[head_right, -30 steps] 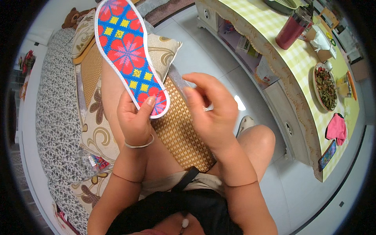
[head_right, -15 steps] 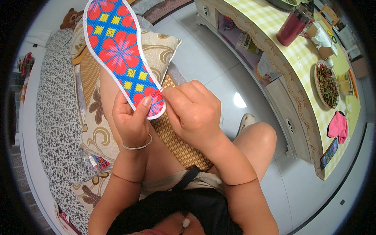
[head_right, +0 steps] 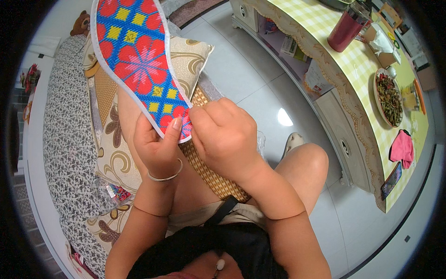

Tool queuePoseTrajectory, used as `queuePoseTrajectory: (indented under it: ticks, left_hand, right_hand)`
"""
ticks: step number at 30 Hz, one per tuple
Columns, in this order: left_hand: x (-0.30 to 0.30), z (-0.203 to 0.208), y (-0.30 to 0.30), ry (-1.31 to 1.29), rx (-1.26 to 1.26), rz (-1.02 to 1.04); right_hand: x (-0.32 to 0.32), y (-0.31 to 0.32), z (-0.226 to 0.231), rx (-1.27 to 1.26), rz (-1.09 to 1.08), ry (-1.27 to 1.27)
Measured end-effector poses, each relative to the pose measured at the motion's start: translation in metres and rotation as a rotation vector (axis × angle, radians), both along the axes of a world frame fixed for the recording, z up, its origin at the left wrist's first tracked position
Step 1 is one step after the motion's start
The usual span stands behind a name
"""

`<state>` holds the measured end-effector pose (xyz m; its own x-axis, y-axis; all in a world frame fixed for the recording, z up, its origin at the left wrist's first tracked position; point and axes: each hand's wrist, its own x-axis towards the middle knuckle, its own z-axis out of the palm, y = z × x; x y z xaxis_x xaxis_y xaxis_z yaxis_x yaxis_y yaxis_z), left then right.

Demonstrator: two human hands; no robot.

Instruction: The person sews a colorful floral-patterned shoe insole by hand using a needle and thread, repeatedly pulling the thread through the material.

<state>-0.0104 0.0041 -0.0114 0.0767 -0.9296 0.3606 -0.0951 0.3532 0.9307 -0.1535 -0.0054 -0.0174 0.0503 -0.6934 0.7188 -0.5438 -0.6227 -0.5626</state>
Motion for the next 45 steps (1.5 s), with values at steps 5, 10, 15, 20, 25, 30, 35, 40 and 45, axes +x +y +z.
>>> queuePoseTrajectory:
  ticks: [5,10,15,20,25,30,35,40,45]
  left_hand:
    - [0.002,-0.002,0.0,-0.314,-0.196,0.06]
    - [-0.001,0.0,-0.003,-0.234,-0.178,0.162]
    - [0.001,0.006,0.002,-0.577,-0.324,0.102]
    - [0.005,0.0,0.0,-0.457,-0.171,0.189]
    - [0.008,0.002,-0.011,0.468,0.144,-0.17]
    - [0.019,-0.012,-0.015,0.598,0.246,-0.441]
    - [0.021,-0.013,-0.018,0.547,0.257,-0.444]
    - [0.01,-0.008,-0.015,0.534,0.204,-0.425]
    - [0.019,-0.015,-0.021,0.549,0.237,-0.434]
  right_hand:
    - [0.007,0.002,-0.004,0.002,-0.041,-0.037]
    - [0.002,0.001,-0.002,-0.008,-0.052,-0.088]
    - [0.007,0.005,-0.004,0.013,-0.019,-0.127]
    - [0.009,0.001,-0.005,0.057,-0.028,-0.172]
    - [-0.018,-0.01,-0.004,0.49,0.125,-0.757]
    - [-0.005,-0.012,-0.02,1.09,0.731,-1.282]
    - [0.001,-0.012,-0.024,1.09,0.911,-1.525]
    - [0.001,-0.012,-0.033,1.01,0.829,-1.577]
    - [0.003,-0.009,-0.021,1.074,0.904,-1.547]
